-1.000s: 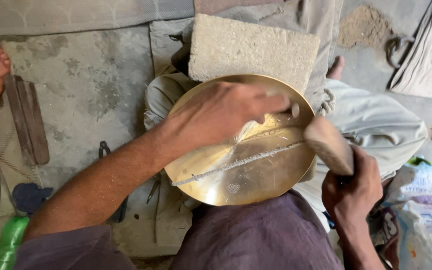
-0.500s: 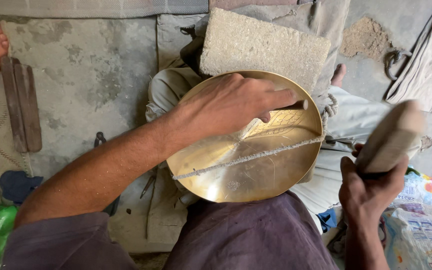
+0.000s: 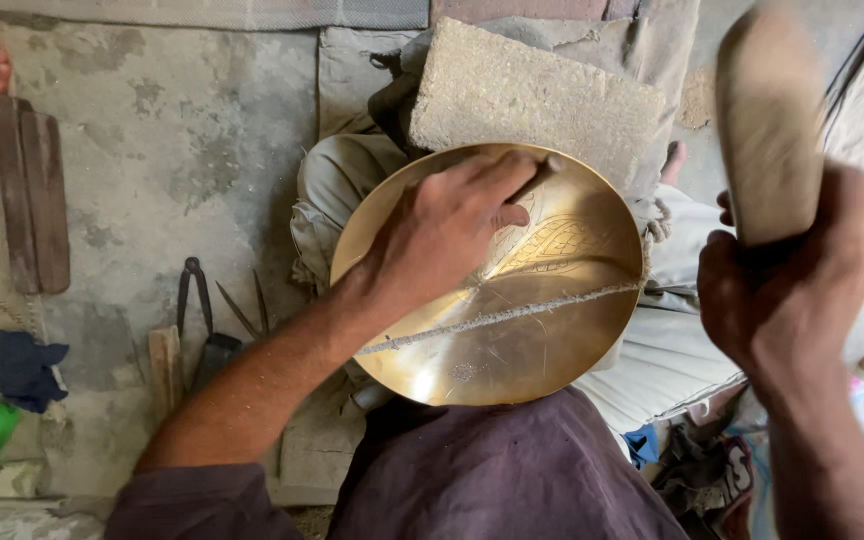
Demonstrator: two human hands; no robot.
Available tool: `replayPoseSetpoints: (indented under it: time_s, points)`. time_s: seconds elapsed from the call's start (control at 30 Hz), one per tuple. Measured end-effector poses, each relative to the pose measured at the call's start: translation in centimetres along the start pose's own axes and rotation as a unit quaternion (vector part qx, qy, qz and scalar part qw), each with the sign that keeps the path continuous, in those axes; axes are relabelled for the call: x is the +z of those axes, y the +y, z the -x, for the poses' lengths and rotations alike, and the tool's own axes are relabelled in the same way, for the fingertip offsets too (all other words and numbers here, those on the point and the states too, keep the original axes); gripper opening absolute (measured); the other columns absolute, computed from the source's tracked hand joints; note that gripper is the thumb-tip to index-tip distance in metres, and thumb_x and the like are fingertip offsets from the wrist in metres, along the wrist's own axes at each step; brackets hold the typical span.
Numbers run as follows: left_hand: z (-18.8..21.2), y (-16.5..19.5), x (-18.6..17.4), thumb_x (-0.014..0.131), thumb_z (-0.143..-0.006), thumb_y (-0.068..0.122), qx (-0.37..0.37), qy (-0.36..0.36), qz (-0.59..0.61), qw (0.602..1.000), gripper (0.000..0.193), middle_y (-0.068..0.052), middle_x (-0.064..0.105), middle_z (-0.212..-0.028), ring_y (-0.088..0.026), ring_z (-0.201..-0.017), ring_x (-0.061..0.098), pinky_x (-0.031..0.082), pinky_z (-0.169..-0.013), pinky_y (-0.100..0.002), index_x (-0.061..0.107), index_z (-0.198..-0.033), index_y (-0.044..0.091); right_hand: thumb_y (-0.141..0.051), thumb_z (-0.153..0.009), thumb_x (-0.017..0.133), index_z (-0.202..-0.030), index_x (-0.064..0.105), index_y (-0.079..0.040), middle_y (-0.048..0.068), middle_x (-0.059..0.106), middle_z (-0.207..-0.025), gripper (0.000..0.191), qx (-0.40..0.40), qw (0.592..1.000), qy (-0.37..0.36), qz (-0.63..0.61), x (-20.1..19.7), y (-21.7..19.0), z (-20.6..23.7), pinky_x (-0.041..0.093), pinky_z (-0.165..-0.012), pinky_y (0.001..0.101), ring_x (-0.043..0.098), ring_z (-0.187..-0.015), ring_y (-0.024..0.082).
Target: The person sits on the floor holding a punch against a brass plate resting on a stone block and strikes the punch with a wooden mallet to emboss a floral pattern into the metal. The person repositions the punch across the plate surface and occasionally steadies the plate while continuing the hammering.
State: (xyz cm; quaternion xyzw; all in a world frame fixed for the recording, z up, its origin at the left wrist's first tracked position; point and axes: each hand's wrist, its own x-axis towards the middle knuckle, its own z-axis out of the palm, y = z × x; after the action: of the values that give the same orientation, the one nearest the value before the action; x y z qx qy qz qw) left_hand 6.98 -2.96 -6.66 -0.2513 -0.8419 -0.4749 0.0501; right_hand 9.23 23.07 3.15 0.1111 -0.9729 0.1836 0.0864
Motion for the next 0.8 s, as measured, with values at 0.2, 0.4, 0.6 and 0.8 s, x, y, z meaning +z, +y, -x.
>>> replayPoseSetpoints:
  time_s: [0.2, 0.4, 0.6, 0.8]
  points:
    - [1.9, 1.2, 0.1, 0.073, -0.098, 0.013, -0.065, 0.153, 0.020, 0.986, 0.034, -0.015, 0.069, -0.113, -0.029, -0.096, 0.071, 0.060, -0.079, -0.041, 0.058, -0.126, 0.001, 0.007, -0.095, 0.072, -0.129, 0.059, 0.004, 0.024, 0.069, -0.112, 0.036, -0.095, 0.981, -0.098, 0.138, -3.1, -4.3, -4.4, 0.057, -0.081, 0.0408, 0.068, -0.095, 0.033]
    - [3.1, 1.6, 2.0, 0.075, -0.103, 0.021, -0.172, 0.229, 0.022, 0.958, 0.025, -0.006, 0.065, -0.091, -0.017, -0.077, 0.068, 0.056, -0.066, -0.033, 0.057, -0.103, 0.005, 0.004, -0.088, 0.078, -0.129, 0.066, 0.000, 0.019, 0.064, -0.101, 0.043, -0.166, 0.952, -0.137, 0.217, -4.1, -7.3, -7.0, 0.055, -0.075, 0.0390, 0.064, -0.086, 0.029]
    - [4.0, 1.3, 2.8, 0.073, -0.102, 0.018, -0.183, 0.245, 0.008, 0.952, 0.024, -0.007, 0.065, -0.090, -0.014, -0.070, 0.065, 0.053, -0.061, -0.030, 0.060, -0.111, -0.001, 0.009, -0.078, 0.077, -0.125, 0.070, -0.006, 0.016, 0.062, -0.093, 0.050, -0.217, 0.937, -0.151, 0.231, -4.7, -8.7, -8.4, 0.053, -0.072, 0.0412, 0.062, -0.082, 0.030]
    - [3.9, 1.2, 3.3, 0.076, -0.100, 0.019, -0.233, 0.248, 0.049, 0.939, 0.033, -0.005, 0.064, -0.083, -0.014, -0.067, 0.065, 0.053, -0.056, -0.031, 0.059, -0.118, -0.003, 0.002, -0.090, 0.078, -0.133, 0.066, -0.008, 0.014, 0.062, -0.106, 0.047, -0.217, 0.942, -0.095, 0.240, -4.8, -9.0, -8.0, 0.055, -0.084, 0.0384, 0.063, -0.094, 0.028]
